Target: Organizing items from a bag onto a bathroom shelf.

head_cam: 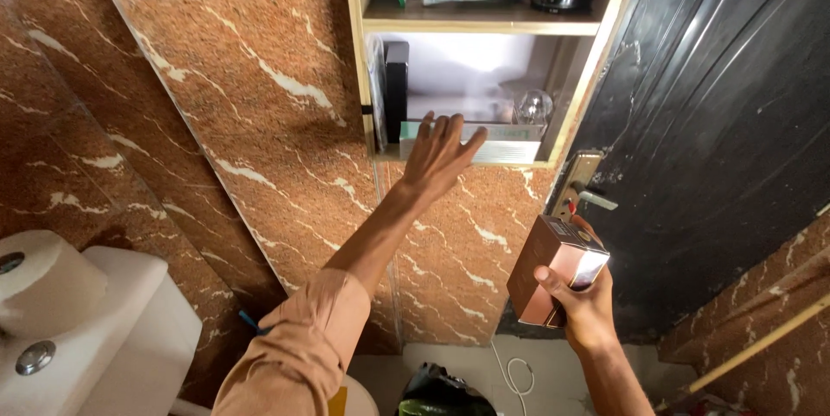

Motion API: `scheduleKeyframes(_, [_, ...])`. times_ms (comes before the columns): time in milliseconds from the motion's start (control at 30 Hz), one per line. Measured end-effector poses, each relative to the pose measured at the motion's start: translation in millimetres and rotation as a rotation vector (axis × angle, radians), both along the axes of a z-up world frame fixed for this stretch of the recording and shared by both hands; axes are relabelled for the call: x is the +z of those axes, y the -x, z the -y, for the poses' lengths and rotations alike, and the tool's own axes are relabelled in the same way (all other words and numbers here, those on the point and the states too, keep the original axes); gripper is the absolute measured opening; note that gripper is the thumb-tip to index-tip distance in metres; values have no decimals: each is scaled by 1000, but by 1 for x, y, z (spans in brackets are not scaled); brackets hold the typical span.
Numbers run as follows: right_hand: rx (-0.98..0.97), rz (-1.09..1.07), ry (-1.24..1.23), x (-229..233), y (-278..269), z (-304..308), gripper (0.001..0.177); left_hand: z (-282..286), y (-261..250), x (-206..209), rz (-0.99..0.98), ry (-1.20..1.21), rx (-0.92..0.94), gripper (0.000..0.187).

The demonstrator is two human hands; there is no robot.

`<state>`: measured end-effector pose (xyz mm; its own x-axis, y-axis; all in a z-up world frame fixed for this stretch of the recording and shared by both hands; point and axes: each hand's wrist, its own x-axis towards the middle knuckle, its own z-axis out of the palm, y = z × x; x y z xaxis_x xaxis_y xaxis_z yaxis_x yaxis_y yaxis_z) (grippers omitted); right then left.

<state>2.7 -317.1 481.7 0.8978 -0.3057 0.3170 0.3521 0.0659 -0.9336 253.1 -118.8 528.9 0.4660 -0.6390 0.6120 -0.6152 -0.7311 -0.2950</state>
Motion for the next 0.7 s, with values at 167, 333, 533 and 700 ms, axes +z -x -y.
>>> scheduleKeyframes(167, [-17, -97, -1, -12, 8, 11, 107, 0, -24, -19, -23, -42, 39, 73])
scheduleKeyframes(333, [-16, -111, -22, -20, 12, 14, 106, -1, -34, -28, -6, -13, 14, 74])
scheduleKeyframes(533, [-11, -117, -17, -21, 11, 9, 105, -1, -41, -31, -58, 19, -41, 69])
scheduleKeyframes(700, [-1, -126, -18, -16, 14, -1, 106, -1, -51, -40, 72, 5, -26, 71])
